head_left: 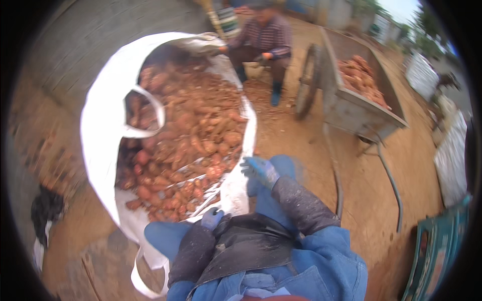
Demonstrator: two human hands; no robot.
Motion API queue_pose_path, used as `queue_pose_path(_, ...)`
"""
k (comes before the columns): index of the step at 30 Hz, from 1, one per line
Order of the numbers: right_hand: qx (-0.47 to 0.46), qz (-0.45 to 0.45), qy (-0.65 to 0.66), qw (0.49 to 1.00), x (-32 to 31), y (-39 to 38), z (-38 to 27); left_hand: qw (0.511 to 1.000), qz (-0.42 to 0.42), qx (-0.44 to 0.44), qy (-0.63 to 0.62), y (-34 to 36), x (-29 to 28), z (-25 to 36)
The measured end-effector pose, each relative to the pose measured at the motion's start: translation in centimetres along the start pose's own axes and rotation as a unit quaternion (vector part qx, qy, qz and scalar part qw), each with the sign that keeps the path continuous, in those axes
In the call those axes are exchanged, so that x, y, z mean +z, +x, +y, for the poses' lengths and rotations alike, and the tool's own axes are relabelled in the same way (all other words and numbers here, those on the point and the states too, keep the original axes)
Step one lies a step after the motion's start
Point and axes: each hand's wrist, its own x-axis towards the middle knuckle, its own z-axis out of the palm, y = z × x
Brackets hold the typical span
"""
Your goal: The person picks sweet potatoes from a large white sack and places them into a metal wheelbarrow. The person handles the potatoes one at a time, inspecting them before transferring them.
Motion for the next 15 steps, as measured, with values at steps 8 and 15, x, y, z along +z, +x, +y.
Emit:
queue_pose_path(8, -0.482, 0.575, -0.208, 0.628, -24.6, -26.7, -36.6, 0.984, -0.164, 0.052, -0.042, 7.3, 4.3, 1.4)
queue_pose_path(15, -0.431, 0.689, -0.237, 0.532, -29.2, -45.6, -41.3, 0.896, -0.196, 0.112, 0.383, 11.6, 9.3, -5.3)
